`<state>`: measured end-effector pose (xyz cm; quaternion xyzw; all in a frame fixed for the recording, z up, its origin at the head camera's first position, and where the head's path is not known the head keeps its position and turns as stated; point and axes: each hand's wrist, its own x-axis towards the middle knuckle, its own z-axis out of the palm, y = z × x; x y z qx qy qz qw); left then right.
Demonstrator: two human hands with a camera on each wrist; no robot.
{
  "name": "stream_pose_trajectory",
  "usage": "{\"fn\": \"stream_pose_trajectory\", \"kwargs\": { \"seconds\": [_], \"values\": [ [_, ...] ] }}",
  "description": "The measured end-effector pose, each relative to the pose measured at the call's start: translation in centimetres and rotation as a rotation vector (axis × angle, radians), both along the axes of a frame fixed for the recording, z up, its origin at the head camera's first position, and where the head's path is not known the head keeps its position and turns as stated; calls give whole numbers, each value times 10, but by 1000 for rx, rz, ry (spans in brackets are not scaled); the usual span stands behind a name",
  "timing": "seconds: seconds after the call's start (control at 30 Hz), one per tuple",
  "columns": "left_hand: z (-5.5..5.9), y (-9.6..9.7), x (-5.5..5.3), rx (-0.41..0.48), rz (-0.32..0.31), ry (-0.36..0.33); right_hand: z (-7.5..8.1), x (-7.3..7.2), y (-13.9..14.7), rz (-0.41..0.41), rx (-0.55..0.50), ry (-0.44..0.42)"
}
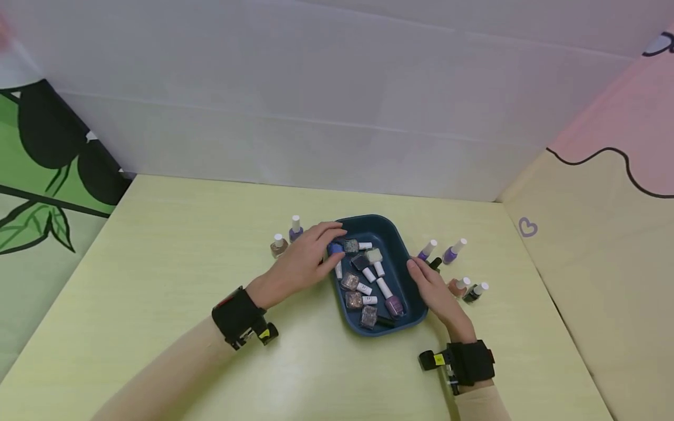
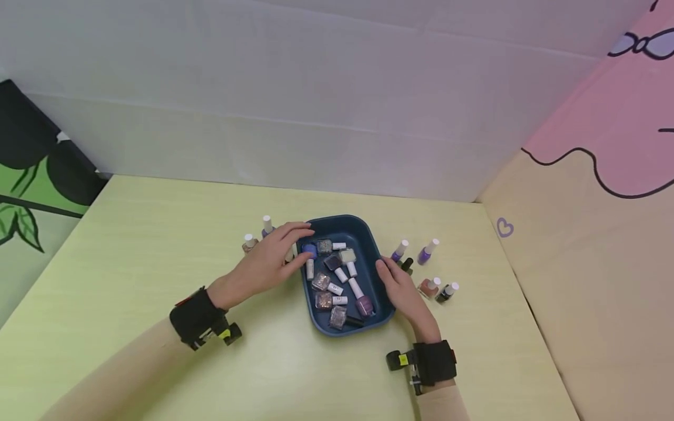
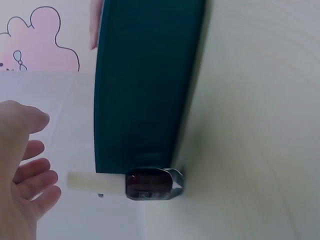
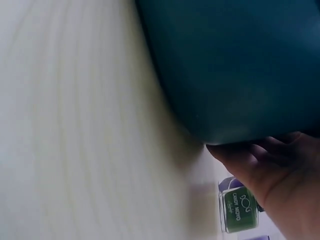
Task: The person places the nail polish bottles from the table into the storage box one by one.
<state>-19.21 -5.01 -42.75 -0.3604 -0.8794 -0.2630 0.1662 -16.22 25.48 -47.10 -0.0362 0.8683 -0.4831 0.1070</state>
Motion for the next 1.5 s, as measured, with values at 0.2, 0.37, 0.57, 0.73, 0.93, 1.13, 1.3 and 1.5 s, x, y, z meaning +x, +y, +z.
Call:
{"fn": "stream_pose_trajectory", "kwargs": {
  "seconds": [0.2,0.37,0.57,0.73,0.93,1.13,1.3,1.5],
  "values": [
    [-11,-6,-6,3,66,-57,-2,9,6,34,-20,-6],
    [-19,-8,-8,36,109,-76,-11,16,11,55,-21,27],
    [-29,-8,-6,66,131,-102,-12,22,13,109,-31,62],
    [-33,-7,-4,74,150,-131,-9,23,14,146,-14,58],
    [-34,-7,-4,85,183,-163,-6,21,15,182,62,79],
    [-33,-9,-2,118,183,-185,-2,22,13,213,70,55],
    [-33,-11,1,141,180,-215,0,22,13,234,59,38],
    [-35,-12,1,152,158,-187,2,22,13,234,68,30]
  ]
}}
